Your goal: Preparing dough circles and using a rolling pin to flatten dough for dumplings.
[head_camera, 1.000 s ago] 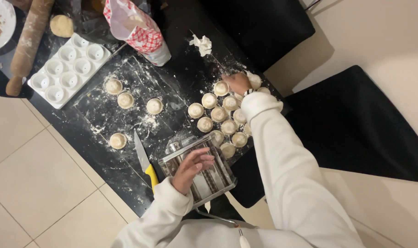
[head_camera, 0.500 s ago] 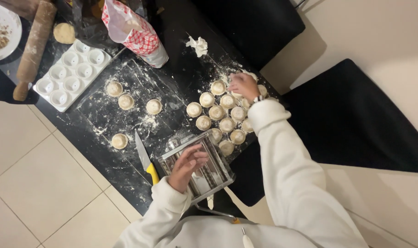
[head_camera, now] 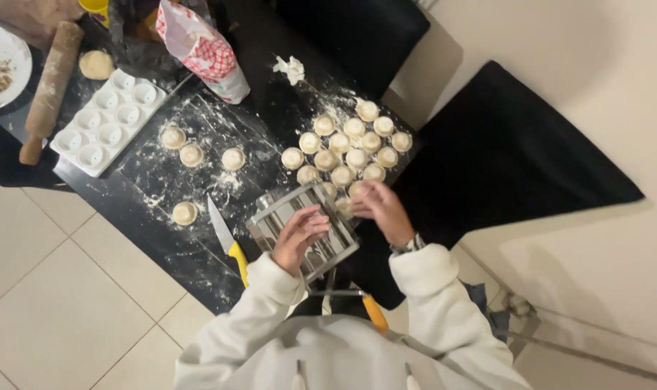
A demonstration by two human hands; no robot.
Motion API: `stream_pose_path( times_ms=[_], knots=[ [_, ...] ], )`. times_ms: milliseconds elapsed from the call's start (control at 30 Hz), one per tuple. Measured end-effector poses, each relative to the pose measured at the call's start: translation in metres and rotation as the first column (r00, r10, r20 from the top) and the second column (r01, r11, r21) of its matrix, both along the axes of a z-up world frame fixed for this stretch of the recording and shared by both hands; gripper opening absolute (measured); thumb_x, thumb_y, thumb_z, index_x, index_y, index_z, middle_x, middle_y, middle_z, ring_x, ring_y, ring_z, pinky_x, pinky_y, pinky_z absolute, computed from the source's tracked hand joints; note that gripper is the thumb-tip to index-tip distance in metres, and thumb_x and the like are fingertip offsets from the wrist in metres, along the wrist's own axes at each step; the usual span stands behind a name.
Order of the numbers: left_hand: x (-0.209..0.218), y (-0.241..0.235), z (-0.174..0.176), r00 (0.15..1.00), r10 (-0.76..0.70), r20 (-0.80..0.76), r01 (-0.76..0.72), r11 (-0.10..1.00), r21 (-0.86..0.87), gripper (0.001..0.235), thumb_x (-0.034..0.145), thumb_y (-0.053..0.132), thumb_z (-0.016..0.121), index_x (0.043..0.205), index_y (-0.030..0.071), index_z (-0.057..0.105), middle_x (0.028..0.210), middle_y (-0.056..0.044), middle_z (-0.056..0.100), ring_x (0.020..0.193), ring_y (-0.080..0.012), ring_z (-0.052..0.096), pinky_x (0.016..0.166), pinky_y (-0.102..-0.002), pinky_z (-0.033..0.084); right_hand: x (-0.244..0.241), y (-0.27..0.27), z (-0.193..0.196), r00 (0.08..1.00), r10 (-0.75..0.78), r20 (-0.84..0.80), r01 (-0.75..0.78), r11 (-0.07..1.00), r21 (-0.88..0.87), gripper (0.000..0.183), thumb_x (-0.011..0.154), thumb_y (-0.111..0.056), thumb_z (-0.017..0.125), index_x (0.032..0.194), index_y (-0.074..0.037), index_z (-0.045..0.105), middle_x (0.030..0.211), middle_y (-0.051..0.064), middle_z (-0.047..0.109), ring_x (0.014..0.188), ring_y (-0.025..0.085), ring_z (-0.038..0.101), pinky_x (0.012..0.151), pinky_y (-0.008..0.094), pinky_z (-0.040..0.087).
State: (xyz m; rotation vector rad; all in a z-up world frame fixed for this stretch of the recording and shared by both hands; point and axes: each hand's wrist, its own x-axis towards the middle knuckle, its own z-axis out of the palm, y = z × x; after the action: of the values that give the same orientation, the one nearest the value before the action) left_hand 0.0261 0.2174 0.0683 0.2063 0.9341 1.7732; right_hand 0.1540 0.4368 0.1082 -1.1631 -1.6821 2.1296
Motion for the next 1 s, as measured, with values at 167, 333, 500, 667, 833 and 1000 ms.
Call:
stream_pose_path(
  times_ms=[167, 333, 500, 667, 833, 1000],
  knots=[
    [0.010, -0.024, 0.036, 0.998, -0.031, -0.058, 0.032, 0.999, 0.014, 0.048, 0.098, 0.018, 0.060, 0.143, 0.005, 0.051, 0.122, -0.011, 0.067, 0.112, -0.0213, 0.067, 0.101, -0.036, 0.051, 0.041, -0.072, 0.020, 0.969, 0.204, -0.137, -0.190, 0.976, 0.108, 0.044, 0.100, -0.030, 0.061, 0.132, 0.000, 0.053, 0.111, 0.018, 0.073, 0.101, 0.023, 0.074, 0.089, 0.036, 0.062],
    [0.020, -0.063, 0.026, 0.993, -0.005, -0.115, 0.002, 1.000, -0.019, 0.048, 0.097, 0.012, 0.058, 0.144, 0.005, 0.050, 0.123, -0.010, 0.065, 0.115, -0.0197, 0.065, 0.102, -0.032, 0.049, 0.061, -0.127, 0.070, 0.937, 0.334, 0.105, -0.348, 0.855, 0.385, 0.047, 0.096, -0.029, 0.067, 0.133, -0.001, 0.058, 0.109, 0.017, 0.075, 0.102, 0.023, 0.073, 0.088, 0.035, 0.059],
    [0.054, -0.113, 0.021, 0.991, 0.008, -0.132, -0.009, 1.000, -0.008, 0.044, 0.096, 0.009, 0.055, 0.140, 0.003, 0.055, 0.120, -0.011, 0.069, 0.112, -0.0218, 0.069, 0.101, -0.033, 0.051, 0.087, -0.181, 0.069, 0.910, 0.402, 0.102, -0.397, 0.774, 0.493, 0.044, 0.095, -0.028, 0.069, 0.129, -0.001, 0.059, 0.109, 0.012, 0.075, 0.102, 0.020, 0.074, 0.087, 0.034, 0.059],
    [0.088, -0.180, 0.019, 0.987, -0.102, -0.121, 0.095, 0.994, -0.060, 0.042, 0.098, 0.013, 0.057, 0.139, 0.006, 0.056, 0.121, -0.008, 0.070, 0.112, -0.0175, 0.068, 0.098, -0.030, 0.050, 0.124, -0.264, 0.038, 0.929, 0.340, 0.143, -0.368, 0.819, 0.441, 0.041, 0.094, -0.027, 0.070, 0.126, -0.003, 0.061, 0.106, 0.012, 0.077, 0.098, 0.020, 0.075, 0.087, 0.035, 0.059],
    [0.101, -0.248, 0.033, 0.975, -0.116, -0.192, 0.090, 0.986, -0.139, 0.037, 0.103, 0.016, 0.055, 0.138, 0.006, 0.058, 0.121, -0.007, 0.069, 0.111, -0.0158, 0.067, 0.096, -0.027, 0.050, 0.127, -0.335, 0.021, 0.938, 0.343, 0.047, -0.316, 0.794, 0.520, 0.040, 0.096, -0.029, 0.070, 0.124, -0.004, 0.061, 0.110, 0.011, 0.076, 0.101, 0.018, 0.075, 0.087, 0.034, 0.059],
    [0.070, -0.294, 0.016, 0.973, -0.061, -0.223, 0.032, 0.991, -0.129, 0.036, 0.103, 0.016, 0.053, 0.137, 0.006, 0.058, 0.120, -0.007, 0.070, 0.108, -0.0156, 0.069, 0.094, -0.028, 0.051, 0.099, -0.374, 0.006, 0.959, 0.266, 0.099, -0.276, 0.793, 0.543, 0.037, 0.098, -0.031, 0.067, 0.124, -0.004, 0.064, 0.107, 0.012, 0.075, 0.093, 0.019, 0.074, 0.081, 0.034, 0.057]
  ],
)
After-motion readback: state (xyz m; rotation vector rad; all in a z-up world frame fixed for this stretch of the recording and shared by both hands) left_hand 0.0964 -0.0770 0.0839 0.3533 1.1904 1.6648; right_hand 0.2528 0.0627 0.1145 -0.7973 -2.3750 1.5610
